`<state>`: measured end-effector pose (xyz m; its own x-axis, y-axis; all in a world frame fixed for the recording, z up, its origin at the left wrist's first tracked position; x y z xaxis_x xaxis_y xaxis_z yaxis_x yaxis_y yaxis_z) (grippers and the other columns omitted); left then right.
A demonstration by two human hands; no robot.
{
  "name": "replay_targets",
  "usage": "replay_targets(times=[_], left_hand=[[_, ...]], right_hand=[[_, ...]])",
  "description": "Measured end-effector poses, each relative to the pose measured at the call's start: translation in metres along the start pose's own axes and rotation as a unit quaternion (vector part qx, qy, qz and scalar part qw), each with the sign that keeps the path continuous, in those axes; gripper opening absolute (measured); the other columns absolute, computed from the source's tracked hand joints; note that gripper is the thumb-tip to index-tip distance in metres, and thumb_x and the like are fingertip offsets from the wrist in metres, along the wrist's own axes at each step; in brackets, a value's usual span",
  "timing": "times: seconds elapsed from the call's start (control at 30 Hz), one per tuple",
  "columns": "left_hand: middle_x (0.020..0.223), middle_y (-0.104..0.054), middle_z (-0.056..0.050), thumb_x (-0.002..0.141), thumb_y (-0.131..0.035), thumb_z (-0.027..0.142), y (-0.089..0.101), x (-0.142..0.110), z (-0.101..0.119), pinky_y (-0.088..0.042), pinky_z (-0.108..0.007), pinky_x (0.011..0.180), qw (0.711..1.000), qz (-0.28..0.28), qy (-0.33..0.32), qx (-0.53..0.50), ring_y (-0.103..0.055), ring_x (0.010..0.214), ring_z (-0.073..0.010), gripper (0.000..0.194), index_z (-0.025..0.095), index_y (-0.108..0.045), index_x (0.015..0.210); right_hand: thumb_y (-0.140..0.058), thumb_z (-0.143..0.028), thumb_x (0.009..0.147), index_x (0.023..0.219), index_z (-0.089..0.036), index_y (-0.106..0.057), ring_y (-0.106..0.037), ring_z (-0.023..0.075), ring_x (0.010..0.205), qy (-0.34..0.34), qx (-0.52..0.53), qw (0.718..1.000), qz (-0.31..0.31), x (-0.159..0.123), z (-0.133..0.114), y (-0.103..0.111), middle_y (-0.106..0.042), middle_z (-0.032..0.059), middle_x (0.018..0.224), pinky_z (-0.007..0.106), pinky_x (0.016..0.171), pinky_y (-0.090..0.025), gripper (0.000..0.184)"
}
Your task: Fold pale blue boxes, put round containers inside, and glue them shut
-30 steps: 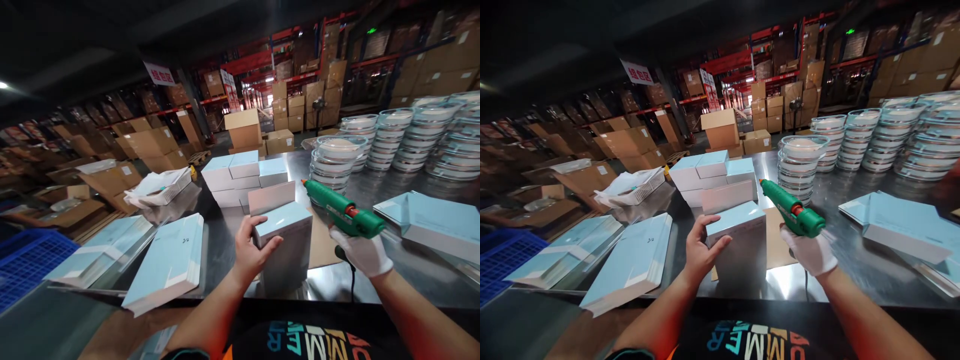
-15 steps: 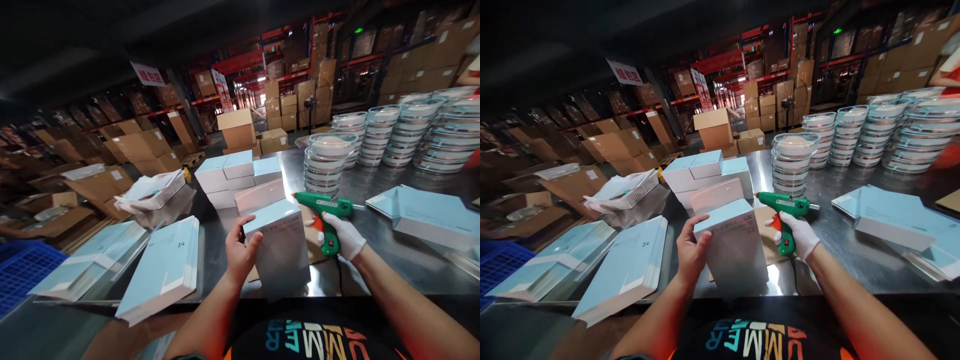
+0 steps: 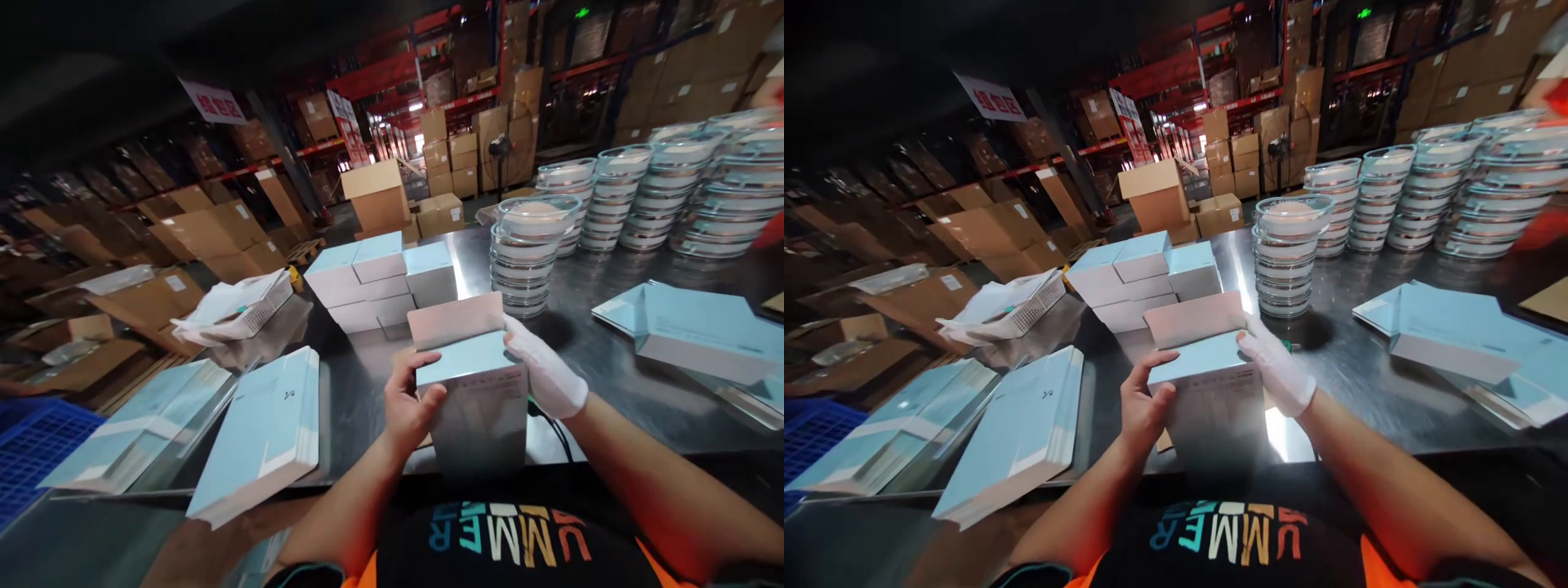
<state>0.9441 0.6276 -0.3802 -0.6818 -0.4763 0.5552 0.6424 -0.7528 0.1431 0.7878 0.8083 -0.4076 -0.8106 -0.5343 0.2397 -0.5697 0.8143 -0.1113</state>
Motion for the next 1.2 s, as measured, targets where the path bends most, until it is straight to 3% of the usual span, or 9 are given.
replay_targets(times=[0.1,0.2,0.33,0.43,0.53,0.83,0.97,1.1,1.2], left_hand=[[0.112,-0.077,-0.012,0.086,-0.075,0.080,-0.004,-0.006,-0.001,-0.059,-0.038,0.091,0.999,-0.020,-0.017,0.020,-0.074,0.105,-0.0291,0.063,0.020,-0.078,0.104],[0.125,-0.073,-0.014,0.087,-0.080,0.073,-0.001,-0.011,-0.002,-0.059,-0.042,0.100,0.998,0.001,-0.058,0.002,-0.073,0.119,-0.0314,0.056,0.021,-0.070,0.105],[0.119,-0.075,-0.008,0.090,-0.087,0.055,0.006,-0.009,0.001,-0.060,-0.041,0.101,0.991,0.009,-0.110,-0.069,-0.076,0.114,-0.0271,0.060,0.028,-0.057,0.135],[0.121,-0.076,-0.010,0.095,-0.084,0.051,0.003,-0.003,0.014,-0.059,-0.047,0.108,0.979,-0.081,-0.186,-0.024,-0.074,0.119,-0.0282,0.046,0.026,-0.071,0.131],[0.122,-0.077,-0.011,0.097,-0.082,0.047,0.000,0.000,0.024,-0.057,-0.053,0.113,0.956,-0.155,-0.244,-0.050,-0.070,0.129,-0.0303,0.031,0.024,-0.080,0.117],[0.121,-0.081,-0.011,0.097,-0.083,0.030,0.000,0.001,0.023,-0.060,-0.055,0.111,0.951,-0.162,-0.248,-0.086,-0.071,0.132,-0.0314,0.032,0.026,-0.080,0.128],[0.130,-0.079,-0.013,0.091,-0.086,0.047,0.012,0.022,0.036,-0.053,-0.056,0.121,0.930,-0.316,-0.186,0.005,-0.069,0.136,-0.0335,0.043,0.029,-0.080,0.130],[0.158,-0.063,-0.017,0.082,-0.090,0.060,0.010,0.038,0.062,-0.043,-0.058,0.130,0.876,-0.444,-0.117,0.147,-0.059,0.148,-0.0384,0.081,0.030,-0.065,0.154],[0.161,-0.059,-0.018,0.086,-0.089,0.055,-0.003,0.032,0.080,-0.054,-0.053,0.119,0.844,-0.479,-0.115,0.211,-0.064,0.142,-0.0386,0.090,0.026,-0.053,0.164]], right_hand=[[-0.070,-0.059,0.089,0.137,-0.021,-0.068,-0.072,0.0316,0.120,-0.017,0.002,0.999,-0.033,-0.007,-0.019,-0.016,-0.076,0.0110,0.133,0.046,0.106,-0.059,0.062],[-0.080,-0.068,0.083,0.135,-0.019,-0.068,-0.063,0.0368,0.139,0.007,-0.039,0.997,-0.067,-0.013,-0.020,-0.007,-0.067,0.0161,0.150,0.050,0.118,-0.053,0.072],[-0.093,-0.060,0.078,0.123,-0.023,-0.076,-0.042,0.0394,0.162,0.081,-0.112,0.981,-0.134,-0.024,-0.012,0.007,-0.045,0.0154,0.174,0.056,0.129,-0.042,0.061],[-0.075,-0.042,0.101,0.128,-0.030,-0.079,-0.050,0.0316,0.158,0.156,-0.117,0.963,-0.188,-0.036,-0.017,0.001,-0.053,0.0099,0.169,0.056,0.129,-0.044,0.029],[-0.067,-0.029,0.107,0.137,-0.041,-0.077,-0.057,0.0274,0.152,0.207,-0.106,0.948,-0.215,-0.043,-0.026,-0.008,-0.060,0.0031,0.163,0.051,0.127,-0.049,0.034],[-0.061,-0.018,0.109,0.144,-0.047,-0.073,-0.062,0.0234,0.145,0.259,-0.134,0.934,-0.207,-0.042,-0.034,-0.008,-0.068,0.0016,0.152,0.046,0.125,-0.051,0.046],[-0.066,-0.025,0.108,0.163,-0.045,-0.054,-0.058,0.0253,0.150,0.307,-0.207,0.911,-0.180,-0.044,-0.035,-0.013,-0.059,0.0053,0.164,0.047,0.125,-0.051,0.060],[-0.079,-0.049,0.099,0.180,-0.030,-0.011,-0.047,0.0334,0.159,0.358,-0.259,0.877,-0.186,-0.049,-0.038,-0.036,-0.037,0.0195,0.177,0.049,0.127,-0.049,0.108],[-0.081,-0.062,0.093,0.179,-0.022,-0.017,-0.058,0.0339,0.151,0.347,-0.291,0.853,-0.261,-0.033,-0.041,-0.047,-0.046,0.0218,0.171,0.045,0.123,-0.052,0.115]])
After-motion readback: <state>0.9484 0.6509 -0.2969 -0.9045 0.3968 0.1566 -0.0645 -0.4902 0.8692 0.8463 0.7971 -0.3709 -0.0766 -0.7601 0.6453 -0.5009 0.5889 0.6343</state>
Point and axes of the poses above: each hand's wrist, its own x-axis towards the middle knuckle, its own y-axis out of the back of the hand, z = x × y, the point moved 7 cm from there along x, towards the middle knuckle
